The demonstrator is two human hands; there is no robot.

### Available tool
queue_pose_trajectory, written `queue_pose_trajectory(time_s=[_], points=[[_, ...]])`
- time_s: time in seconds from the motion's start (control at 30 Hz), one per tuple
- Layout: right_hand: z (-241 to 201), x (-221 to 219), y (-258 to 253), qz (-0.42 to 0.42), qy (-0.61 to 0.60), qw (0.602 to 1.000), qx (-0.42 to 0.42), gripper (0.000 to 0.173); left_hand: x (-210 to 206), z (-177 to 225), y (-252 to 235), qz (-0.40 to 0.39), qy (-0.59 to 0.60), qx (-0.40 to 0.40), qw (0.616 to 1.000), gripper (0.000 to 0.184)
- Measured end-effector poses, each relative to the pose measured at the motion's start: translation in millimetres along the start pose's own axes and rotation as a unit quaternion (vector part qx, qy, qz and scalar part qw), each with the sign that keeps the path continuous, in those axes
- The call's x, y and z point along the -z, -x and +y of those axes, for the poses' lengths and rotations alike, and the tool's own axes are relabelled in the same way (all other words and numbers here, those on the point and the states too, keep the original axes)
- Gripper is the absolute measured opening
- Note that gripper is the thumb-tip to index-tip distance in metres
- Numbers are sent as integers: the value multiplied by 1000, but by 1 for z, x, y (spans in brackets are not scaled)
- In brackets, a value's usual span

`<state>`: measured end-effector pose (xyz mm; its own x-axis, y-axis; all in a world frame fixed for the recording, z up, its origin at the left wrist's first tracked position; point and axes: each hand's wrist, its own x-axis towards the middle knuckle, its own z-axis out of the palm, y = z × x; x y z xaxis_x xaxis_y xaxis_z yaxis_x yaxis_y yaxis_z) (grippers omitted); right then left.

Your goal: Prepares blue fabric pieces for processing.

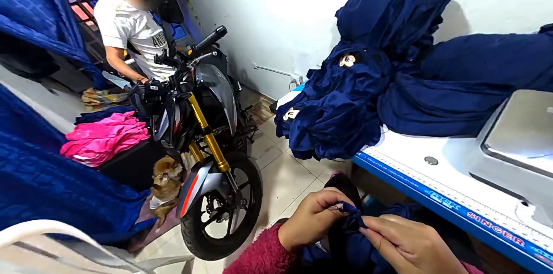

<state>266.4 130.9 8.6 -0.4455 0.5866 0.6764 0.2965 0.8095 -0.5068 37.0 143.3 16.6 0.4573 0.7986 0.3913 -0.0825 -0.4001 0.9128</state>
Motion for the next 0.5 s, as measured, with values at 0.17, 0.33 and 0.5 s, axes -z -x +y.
queue_pose_trajectory(time_s=[0.17,0.33,0.5], points=[[-1,0,1,8,-18,1000,-23,20,-1,-9,0,-14,27,1,1000,18],[-4,2,2,-4,-36,998,-44,18,5,-16,3,-46,143,24,988,17],[-7,4,2,-13,-33,997,-70,18,7,-17,3,-66,138,-1,988,26]])
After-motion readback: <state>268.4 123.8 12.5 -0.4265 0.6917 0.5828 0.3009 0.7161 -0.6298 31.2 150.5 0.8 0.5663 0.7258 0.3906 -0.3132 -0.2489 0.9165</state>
